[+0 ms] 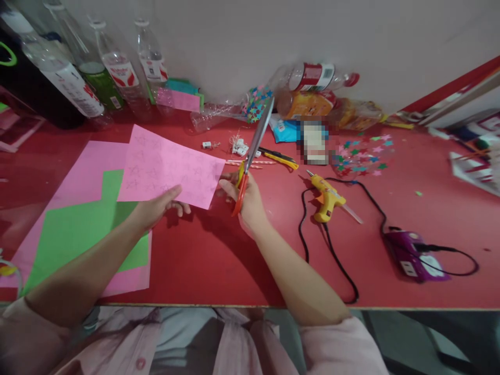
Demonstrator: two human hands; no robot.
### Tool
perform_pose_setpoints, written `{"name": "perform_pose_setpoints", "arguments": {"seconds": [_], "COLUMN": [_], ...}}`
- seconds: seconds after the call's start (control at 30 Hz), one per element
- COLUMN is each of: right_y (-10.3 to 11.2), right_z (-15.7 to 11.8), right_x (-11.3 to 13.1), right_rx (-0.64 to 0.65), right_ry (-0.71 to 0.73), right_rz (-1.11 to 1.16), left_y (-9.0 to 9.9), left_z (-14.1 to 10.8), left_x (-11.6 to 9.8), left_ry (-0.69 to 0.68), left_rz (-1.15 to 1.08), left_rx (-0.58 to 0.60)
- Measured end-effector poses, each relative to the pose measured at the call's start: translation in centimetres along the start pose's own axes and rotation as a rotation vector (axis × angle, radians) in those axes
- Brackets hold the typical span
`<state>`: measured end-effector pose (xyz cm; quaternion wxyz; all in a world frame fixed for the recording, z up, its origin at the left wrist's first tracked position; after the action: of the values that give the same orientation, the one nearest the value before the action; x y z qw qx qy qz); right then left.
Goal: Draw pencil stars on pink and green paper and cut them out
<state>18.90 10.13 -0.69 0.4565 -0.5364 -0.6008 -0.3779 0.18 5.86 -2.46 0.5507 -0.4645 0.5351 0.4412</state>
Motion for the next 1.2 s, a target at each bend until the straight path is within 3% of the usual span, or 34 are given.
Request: {"name": "perform_pose_setpoints", "arguments": {"seconds": [0.13,0.3,0.37,0.57,0.7,0.83,0.97,1.2], "right_y": [-0.8,-0.8,-0.7,-0.3,-0.6,-1.2,-1.9,-2.2], "right_z": [-0.1,-0.2,-0.2,-0.8,-1.6,-2.4,-2.9,-3.0], "right_x": [-1.0,-0.8,-0.5,0.6,1.2,1.0,0.3,-0.1], "right_rx": [0.073,0.077,0.075,0.079,0.129,0.164,0.222,0.239], "right_ry": [-0.094,-0.079,-0.051,-0.008,-0.024,-0.087,-0.107,-0.124], "right_rz": [-0.011,-0.033,-0.055,-0.167,-0.493,-0.802,-0.936,-0.943], "left_y": [-0.2,-1.1,-1.3,-0.5,1.3,2.5,3.0,2.6], "left_z": [-0.2,-1.0,-1.0,0.1,0.7,0.5,0.1,0.0], "left_x": [-0.3,0.6,0.8,0.4,-0.5,-1.1,-1.4,-1.6], "left_ry": [-0.069,0.046,0.073,0.004,-0.181,-0.314,-0.338,-0.336], "left_rz": [-0.055,-0.013,-0.040,-0.037,-0.020,-0.033,-0.091,-0.153], "left_rx": [0.017,0.231,0.225,-0.031,-0.322,-0.490,-0.583,-0.584]}}
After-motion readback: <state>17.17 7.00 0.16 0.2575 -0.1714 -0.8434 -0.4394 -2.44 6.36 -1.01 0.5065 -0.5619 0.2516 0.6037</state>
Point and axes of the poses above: each hand's wrist, its own z-axis towards the middle knuckle, its own y-axis out of the back of the hand, x = y × z, the point moved 5 cm from there along z, towards the middle knuckle, and after that the axes turned 15 degrees about -y, right-handed, at the moved point
